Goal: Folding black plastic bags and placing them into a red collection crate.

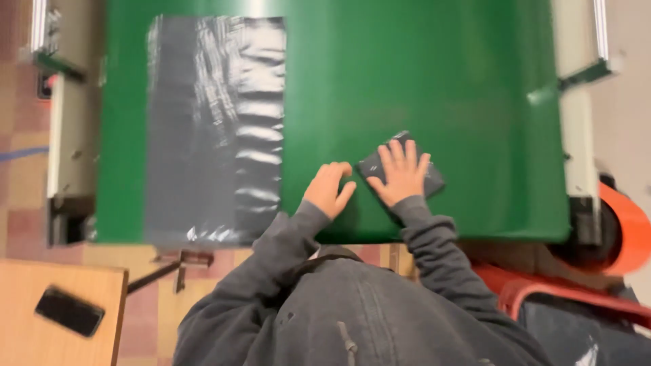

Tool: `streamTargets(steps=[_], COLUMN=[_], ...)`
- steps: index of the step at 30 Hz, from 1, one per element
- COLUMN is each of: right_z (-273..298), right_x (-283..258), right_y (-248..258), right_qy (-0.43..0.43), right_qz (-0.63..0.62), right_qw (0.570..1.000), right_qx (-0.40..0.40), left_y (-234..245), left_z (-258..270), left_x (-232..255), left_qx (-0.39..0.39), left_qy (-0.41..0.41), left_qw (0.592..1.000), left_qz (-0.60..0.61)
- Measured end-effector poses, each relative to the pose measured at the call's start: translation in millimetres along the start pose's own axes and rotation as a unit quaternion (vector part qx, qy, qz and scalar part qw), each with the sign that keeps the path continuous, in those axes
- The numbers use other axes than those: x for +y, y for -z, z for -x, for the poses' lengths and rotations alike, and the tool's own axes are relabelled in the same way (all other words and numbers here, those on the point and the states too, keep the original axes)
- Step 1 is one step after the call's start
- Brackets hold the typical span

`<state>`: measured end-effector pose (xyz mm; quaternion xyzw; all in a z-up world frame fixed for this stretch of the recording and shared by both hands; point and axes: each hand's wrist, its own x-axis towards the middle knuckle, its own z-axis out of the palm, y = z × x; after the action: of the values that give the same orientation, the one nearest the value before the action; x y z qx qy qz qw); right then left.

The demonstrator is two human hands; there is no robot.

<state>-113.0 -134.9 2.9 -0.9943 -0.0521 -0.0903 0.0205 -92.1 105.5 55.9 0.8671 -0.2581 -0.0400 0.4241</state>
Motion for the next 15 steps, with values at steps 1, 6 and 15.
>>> streamTargets(steps=[1, 6, 15], right_z=[0.8, 1.5, 171.9], right_x=[4.5, 11.4, -181.4], right_y=[-4.4, -14.6, -92.3], right_qy=[0.020, 0.064, -0.238], right_qz=[-0.006, -0.026, -0.643], right_qw=[1.000, 0.992, 0.653], right_qx=[0.000, 0.106, -0.321], left_y=[17.8, 69.8, 141.3], left_z=[25.9, 191.3, 362.0], left_x=[-5.9, -74.4, -289.5], left_qx=[0.015, -0.067, 0.306], left_qy=[0.013, 0.267, 0.517], left_qw=[1.000, 0.953, 0.759], left_qz=[-0.005, 0.126, 0.251])
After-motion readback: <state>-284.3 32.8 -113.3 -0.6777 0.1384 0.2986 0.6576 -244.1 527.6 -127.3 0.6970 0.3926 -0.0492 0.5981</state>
